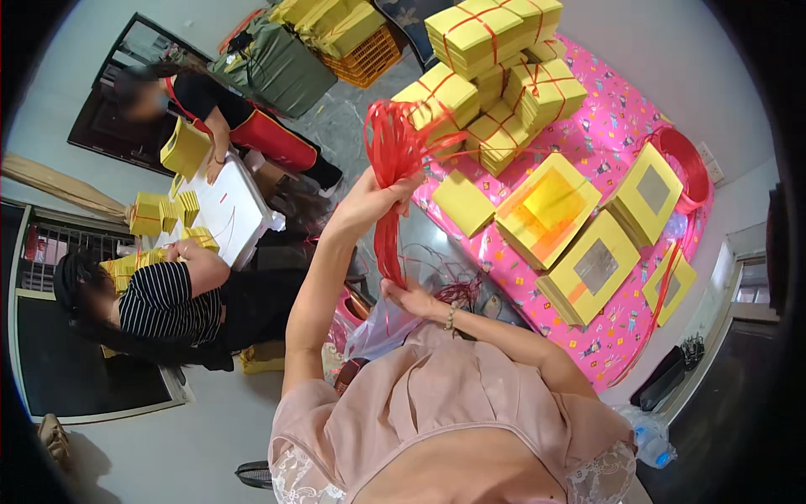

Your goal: The recorder bundles stacks of yellow paper boxes using red plastic ribbons.

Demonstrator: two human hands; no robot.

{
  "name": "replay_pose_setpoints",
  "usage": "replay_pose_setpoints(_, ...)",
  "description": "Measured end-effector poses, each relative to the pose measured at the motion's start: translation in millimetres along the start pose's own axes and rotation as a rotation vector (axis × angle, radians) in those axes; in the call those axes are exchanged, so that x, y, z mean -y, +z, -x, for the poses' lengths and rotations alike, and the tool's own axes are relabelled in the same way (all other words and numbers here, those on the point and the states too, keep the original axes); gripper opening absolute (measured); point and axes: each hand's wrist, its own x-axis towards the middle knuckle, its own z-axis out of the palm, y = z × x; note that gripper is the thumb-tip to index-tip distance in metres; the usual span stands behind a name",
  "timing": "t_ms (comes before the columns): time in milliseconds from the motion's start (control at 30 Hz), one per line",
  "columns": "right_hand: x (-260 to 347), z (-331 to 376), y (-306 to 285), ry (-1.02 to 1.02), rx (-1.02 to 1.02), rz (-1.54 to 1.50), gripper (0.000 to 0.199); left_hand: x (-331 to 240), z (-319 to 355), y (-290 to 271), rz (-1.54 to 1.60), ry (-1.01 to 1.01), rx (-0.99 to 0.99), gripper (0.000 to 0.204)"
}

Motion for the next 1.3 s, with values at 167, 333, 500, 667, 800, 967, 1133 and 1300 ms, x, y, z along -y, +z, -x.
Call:
replay_pose_setpoints(167,15.0,1.9,-20.7,0.01,-0.036,0.336,0.04,-9.7,-4.2,-0.2,0.267,-0.072,0.052,0.016)
replay_pose_setpoints(333,95.7,10.9,-33.7,-0.26,-0.06,0.85,0.04,-11.7,2.4,-13.4,0.34,-0.095,0.018,0.02)
replay_pose_setpoints(500,177.3,1.3,-63.8,-0.775,-0.638,1.134,0.043,-9.2,8.1,-21.0,0.428,-0.088,0.021,0.019)
replay_pose_setpoints(667,237.6,-28.4,-89.5,-0.927,-0.812,1.553,0.026,-11.1,14.6,-16.1,0.379,-0.056,0.05,0.022)
replay_pose_setpoints(800,238.1,-45.2,-107.4,-0.829,-0.595,1.425,0.022,-4.3,16.0,-8.9,0.295,-0.001,-0.004,0.022)
replay_pose_setpoints(967,252.1,-67.4,-70.2,-0.696,-0.3,0.366,0.029,19.8,-9.8,11.5,-0.065,0.193,-0.254,0.032)
replay_pose_setpoints(1133,250.2,-71.9,-57.5,-0.637,-0.269,0.171,0.039,44.7,-28.1,21.9,-0.177,0.414,-0.261,0.033)
replay_pose_setpoints(1300,241.0,-79.9,-54.6,-0.704,-0.387,0.294,0.031,39.3,-36.3,39.8,-0.186,0.657,-0.405,0.034)
